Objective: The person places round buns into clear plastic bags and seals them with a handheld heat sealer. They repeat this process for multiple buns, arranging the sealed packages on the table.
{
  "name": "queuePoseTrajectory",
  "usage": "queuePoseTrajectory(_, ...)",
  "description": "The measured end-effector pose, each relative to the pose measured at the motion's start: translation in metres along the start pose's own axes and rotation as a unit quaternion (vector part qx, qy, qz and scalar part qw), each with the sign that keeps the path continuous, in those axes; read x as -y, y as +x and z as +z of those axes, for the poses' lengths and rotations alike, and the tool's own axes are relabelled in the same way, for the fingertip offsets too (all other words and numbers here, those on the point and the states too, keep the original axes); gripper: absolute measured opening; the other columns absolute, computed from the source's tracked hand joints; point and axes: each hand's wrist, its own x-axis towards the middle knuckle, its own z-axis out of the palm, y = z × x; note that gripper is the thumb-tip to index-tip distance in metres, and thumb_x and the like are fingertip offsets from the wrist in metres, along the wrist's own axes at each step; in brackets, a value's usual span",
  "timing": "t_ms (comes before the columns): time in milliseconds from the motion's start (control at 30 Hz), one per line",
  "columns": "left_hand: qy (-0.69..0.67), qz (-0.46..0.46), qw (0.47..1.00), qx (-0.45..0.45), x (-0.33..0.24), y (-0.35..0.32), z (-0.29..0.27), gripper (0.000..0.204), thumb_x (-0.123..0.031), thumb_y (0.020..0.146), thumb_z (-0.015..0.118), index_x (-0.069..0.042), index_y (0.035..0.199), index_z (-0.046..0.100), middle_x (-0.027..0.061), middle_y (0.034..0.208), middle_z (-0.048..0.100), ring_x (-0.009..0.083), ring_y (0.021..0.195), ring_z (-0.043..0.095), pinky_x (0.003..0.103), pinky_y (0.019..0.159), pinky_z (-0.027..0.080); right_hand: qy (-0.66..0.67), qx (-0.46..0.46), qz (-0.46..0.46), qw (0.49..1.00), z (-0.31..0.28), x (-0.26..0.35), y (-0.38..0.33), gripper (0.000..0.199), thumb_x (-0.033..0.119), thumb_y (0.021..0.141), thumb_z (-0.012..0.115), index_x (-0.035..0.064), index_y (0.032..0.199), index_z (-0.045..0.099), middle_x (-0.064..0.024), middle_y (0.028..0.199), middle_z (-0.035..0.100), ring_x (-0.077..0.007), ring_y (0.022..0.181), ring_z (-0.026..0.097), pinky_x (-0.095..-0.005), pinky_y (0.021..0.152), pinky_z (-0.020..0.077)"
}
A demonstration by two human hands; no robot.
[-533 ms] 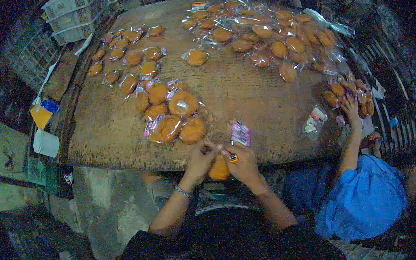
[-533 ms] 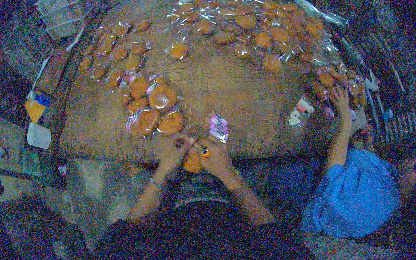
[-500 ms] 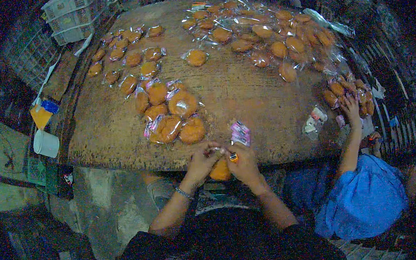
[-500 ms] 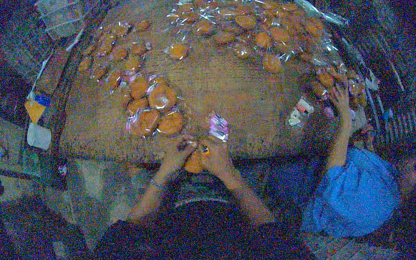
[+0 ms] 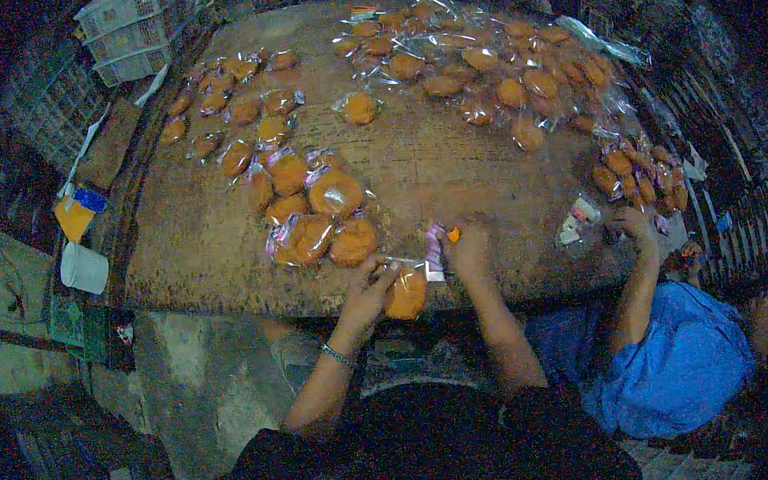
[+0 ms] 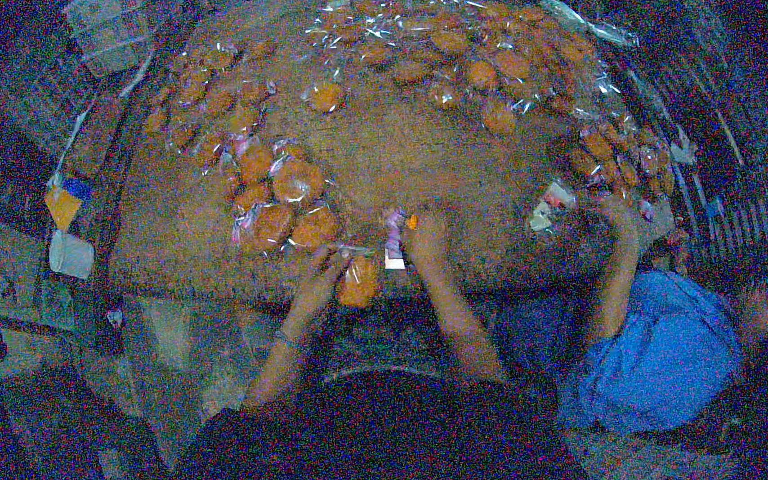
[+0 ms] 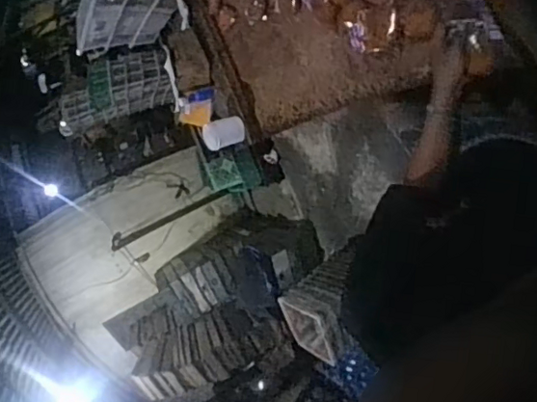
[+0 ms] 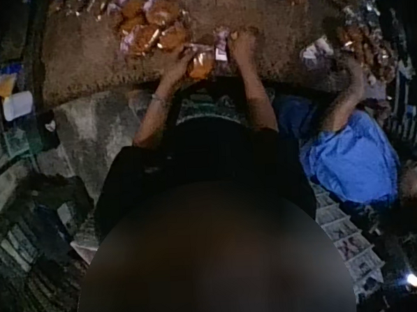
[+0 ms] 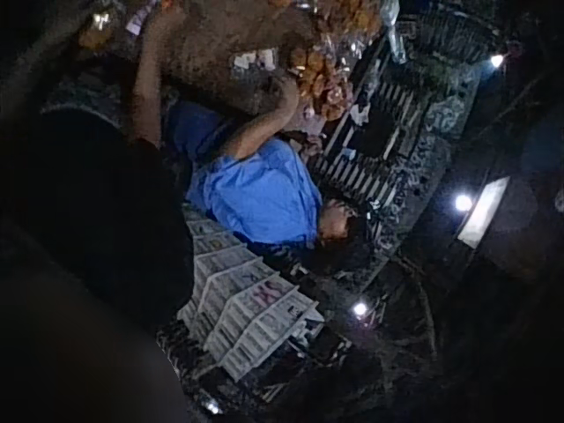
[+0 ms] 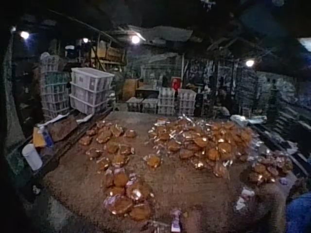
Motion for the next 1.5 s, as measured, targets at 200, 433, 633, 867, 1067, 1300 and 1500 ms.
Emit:
queuePoseTrajectory(200,0.068,0.044,0.996,0.027,0.002,0.002,-0.004,0.015,-0.015,0.085,0.057,-0.007,0.098,0.053,-0.0019,0.075,0.056,0.0040,0.061,0.044,0.020,0.050,0.034,0.002,-0.022,-0.004,1.000,-0.019,0.014,-0.005,0.021,0.014,0.068,0.066,0.0039,0.086,0.064,-0.0177,0.080,0.062,-0.0351,0.077,0.059,-0.0402,0.068,0.0475)
queuePoseTrajectory(433,0.163,0.098,0.981,0.042,-0.011,0.003,-0.008,0.024,-0.010,0.085,0.057,-0.007,0.108,0.051,-0.0002,0.084,0.059,0.0049,0.066,0.049,0.020,0.056,0.040,0.229,-0.054,-0.032,0.972,-0.063,0.041,-0.021,0.017,0.011,0.075,0.064,0.0012,0.089,0.064,-0.0132,0.088,0.064,-0.0227,0.083,0.061,-0.0312,0.076,0.0465)
queuePoseTrajectory(633,0.175,0.176,0.968,0.044,-0.004,0.001,0.004,0.019,-0.016,0.087,0.054,-0.003,0.102,0.054,0.0044,0.090,0.060,0.0119,0.078,0.052,0.028,0.069,0.043,0.322,0.062,-0.083,0.941,-0.069,0.064,-0.057,0.017,0.017,0.081,0.063,0.0019,0.089,0.065,-0.0071,0.081,0.065,-0.0148,0.073,0.058,-0.0284,0.068,0.0461)
queuePoseTrajectory(867,0.165,0.140,0.976,-0.006,0.007,0.003,0.005,0.023,-0.021,0.088,0.051,0.000,0.097,0.055,0.0136,0.086,0.059,0.0218,0.083,0.057,0.033,0.072,0.044,0.425,0.131,0.080,0.892,-0.050,0.066,-0.057,0.016,0.018,0.078,0.067,0.0060,0.077,0.057,0.0016,0.068,0.055,-0.0074,0.058,0.049,-0.0227,0.053,0.0398)
queuePoseTrajectory(1067,0.299,0.245,0.919,-0.080,-0.015,-0.009,0.011,0.020,-0.020,0.087,0.052,0.000,0.092,0.053,0.0196,0.079,0.058,0.0349,0.076,0.056,0.040,0.067,0.043,0.806,0.005,0.269,0.527,-0.063,0.066,-0.028,0.021,0.031,0.085,0.056,0.0125,0.078,0.051,-0.0007,0.062,0.055,-0.0127,0.049,0.051,-0.0252,0.042,0.0412)
queuePoseTrajectory(1300,0.392,0.269,0.877,-0.074,-0.030,-0.023,0.031,0.011,-0.011,0.083,0.052,-0.001,0.086,0.048,0.0226,0.072,0.056,0.0418,0.063,0.053,0.049,0.055,0.041,0.547,-0.168,0.200,0.795,-0.043,0.103,-0.039,0.027,0.034,0.088,0.046,0.0117,0.073,0.047,-0.0010,0.058,0.048,-0.0127,0.052,0.048,-0.0265,0.050,0.0416)
queuePoseTrajectory(1500,0.370,0.296,0.880,-0.018,-0.036,-0.022,0.034,0.015,-0.011,0.083,0.055,0.000,0.092,0.050,0.0233,0.081,0.058,0.0416,0.072,0.056,0.048,0.059,0.044,0.739,-0.018,0.178,0.649,-0.057,0.099,-0.034,0.035,0.036,0.089,0.041,0.0109,0.065,0.041,-0.0013,0.055,0.041,-0.0109,0.048,0.041,-0.0256,0.044,0.0337)
